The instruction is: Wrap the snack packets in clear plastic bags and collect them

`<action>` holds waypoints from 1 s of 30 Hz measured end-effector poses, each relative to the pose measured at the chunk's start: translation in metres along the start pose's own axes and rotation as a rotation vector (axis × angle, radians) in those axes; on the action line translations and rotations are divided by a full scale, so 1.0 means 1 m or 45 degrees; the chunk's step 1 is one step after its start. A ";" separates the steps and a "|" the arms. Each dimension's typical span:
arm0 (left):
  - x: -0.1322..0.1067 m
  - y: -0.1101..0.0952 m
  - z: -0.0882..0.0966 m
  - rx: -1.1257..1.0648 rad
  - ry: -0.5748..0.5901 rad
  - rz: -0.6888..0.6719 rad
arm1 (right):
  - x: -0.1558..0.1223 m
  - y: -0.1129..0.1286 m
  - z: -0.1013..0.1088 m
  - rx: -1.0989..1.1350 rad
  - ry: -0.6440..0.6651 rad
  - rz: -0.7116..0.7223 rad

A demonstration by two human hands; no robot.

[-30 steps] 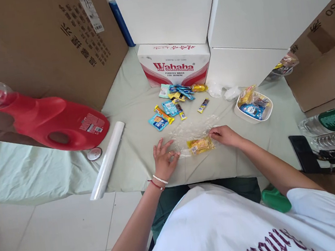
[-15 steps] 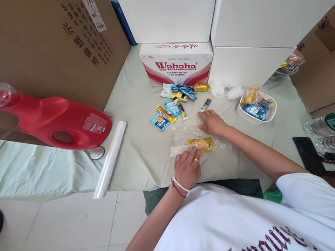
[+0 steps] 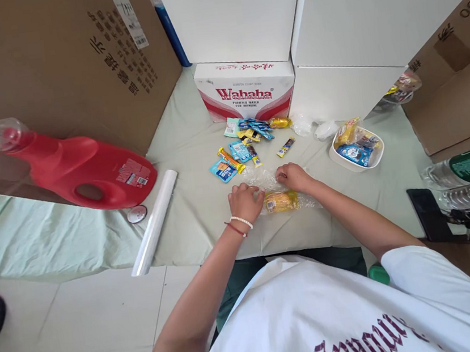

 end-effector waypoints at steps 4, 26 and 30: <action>0.027 -0.003 -0.004 0.047 0.237 -0.139 | 0.000 0.005 0.001 -0.020 -0.019 -0.001; 0.050 -0.039 0.006 0.100 0.184 -0.508 | -0.006 -0.004 0.002 -0.091 -0.067 -0.017; 0.052 -0.041 0.013 0.085 0.003 -0.531 | -0.008 -0.007 0.004 -0.112 -0.094 -0.021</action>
Point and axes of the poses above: each hand's wrist, its own x-axis towards the middle knuckle, its own z-axis out of the back of the hand, y = z × x, the point moved 5 cm from there along x, towards the middle knuckle, and after that the axes turned 5 degrees about x, right-handed, at the moved point
